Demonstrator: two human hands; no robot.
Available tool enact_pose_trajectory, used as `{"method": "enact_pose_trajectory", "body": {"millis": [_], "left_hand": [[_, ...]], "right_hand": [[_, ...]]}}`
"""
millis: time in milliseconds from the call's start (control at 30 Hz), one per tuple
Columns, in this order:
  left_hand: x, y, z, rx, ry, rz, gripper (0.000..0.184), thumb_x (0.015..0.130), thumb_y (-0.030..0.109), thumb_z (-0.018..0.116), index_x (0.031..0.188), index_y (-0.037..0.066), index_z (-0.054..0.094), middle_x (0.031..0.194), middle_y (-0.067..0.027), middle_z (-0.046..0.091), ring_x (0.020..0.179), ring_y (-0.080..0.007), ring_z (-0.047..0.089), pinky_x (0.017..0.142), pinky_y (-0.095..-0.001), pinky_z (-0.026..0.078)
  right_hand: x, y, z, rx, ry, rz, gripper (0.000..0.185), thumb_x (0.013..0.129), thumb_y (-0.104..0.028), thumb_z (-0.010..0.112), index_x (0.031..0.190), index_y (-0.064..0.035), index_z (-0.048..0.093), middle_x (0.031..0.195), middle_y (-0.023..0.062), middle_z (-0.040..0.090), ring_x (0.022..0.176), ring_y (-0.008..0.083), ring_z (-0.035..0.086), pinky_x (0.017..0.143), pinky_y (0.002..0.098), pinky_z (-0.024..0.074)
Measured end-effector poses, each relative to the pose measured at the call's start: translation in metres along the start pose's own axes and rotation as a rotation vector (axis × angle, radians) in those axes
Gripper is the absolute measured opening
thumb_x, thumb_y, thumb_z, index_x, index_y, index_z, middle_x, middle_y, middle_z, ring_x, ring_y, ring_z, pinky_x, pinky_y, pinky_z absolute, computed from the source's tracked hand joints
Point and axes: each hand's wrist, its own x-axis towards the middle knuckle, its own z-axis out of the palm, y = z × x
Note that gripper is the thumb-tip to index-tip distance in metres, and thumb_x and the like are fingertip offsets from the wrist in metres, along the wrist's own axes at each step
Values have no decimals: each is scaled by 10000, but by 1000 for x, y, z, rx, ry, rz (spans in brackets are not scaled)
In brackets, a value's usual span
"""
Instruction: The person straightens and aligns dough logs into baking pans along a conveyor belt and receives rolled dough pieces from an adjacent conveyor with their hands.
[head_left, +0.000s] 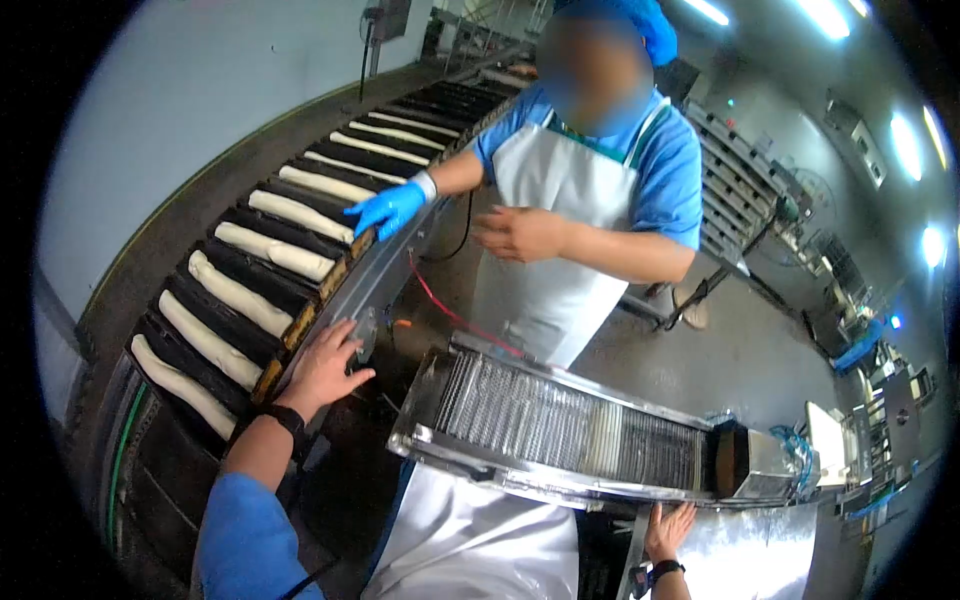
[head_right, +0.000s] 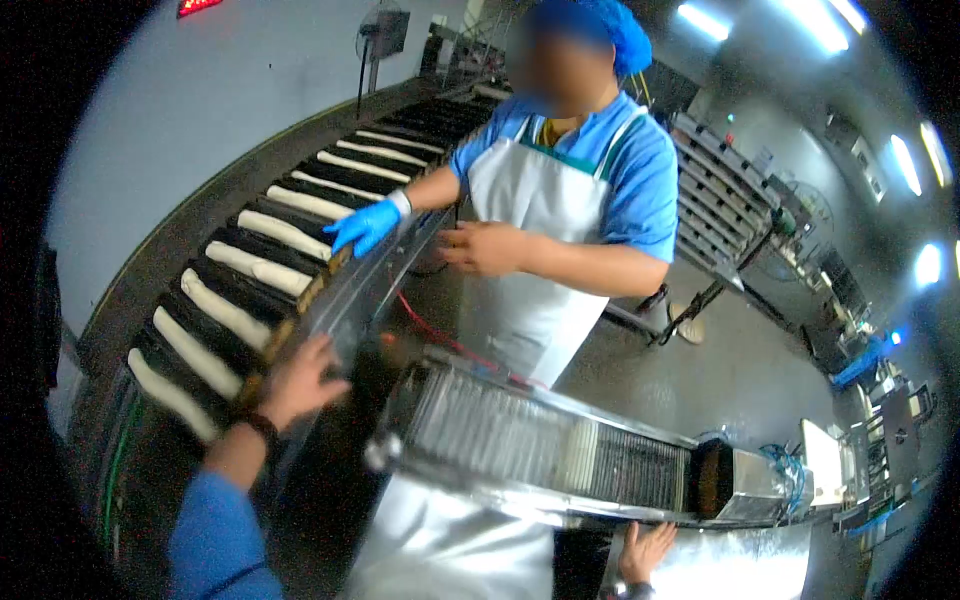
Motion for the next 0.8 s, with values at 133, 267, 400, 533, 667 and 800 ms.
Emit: {"method": "enact_pose_trajectory", "body": {"millis": [133,267,400,533,667,800], "left_hand": [[6,-3,3,41,-2,1,586,839,438,676,1229,8,596,1446,-159,397,1372,-326,328,1121,-437,307],[8,-9,8,16,56,42,588,824,439,697,1202,-4,615,1441,-169,401,1372,-321,329,1119,-433,307],[6,-14,9,50,50,50,589,816,434,705,1200,-5,618,1439,-175,403,1359,-321,345,1112,-432,313],[6,-12,3,38,0,-7,564,820,421,706,1197,11,621,1439,-172,402,1364,-315,340,1113,-432,313],[4,-18,4,20,37,15,547,815,395,719,1190,9,622,1444,-167,397,1378,-312,322,1121,-426,309],[3,-21,1,91,26,28,532,809,374,730,1181,7,628,1467,-158,374,1381,-316,319,1117,-429,319]], "right_hand": [[3,-4,9,-22,68,-19,863,955,-539,375,1431,154,183,1536,300,143,1452,388,98,1182,467,82],[8,-2,16,110,184,-37,840,940,-425,490,1438,152,138,1527,321,125,1442,411,108,1185,459,89],[10,-2,15,122,201,-161,820,949,-397,473,1443,149,114,1534,311,110,1440,421,100,1187,461,83],[7,-12,8,83,199,-166,808,963,-419,424,1454,135,102,1538,300,120,1443,423,81,1190,459,69],[11,-17,8,89,208,-132,835,954,-464,400,1459,129,97,1539,301,117,1447,421,65,1189,468,63],[14,-23,0,174,209,-115,850,929,-450,434,1462,125,105,1550,284,109,1456,396,58,1190,461,45]]}}
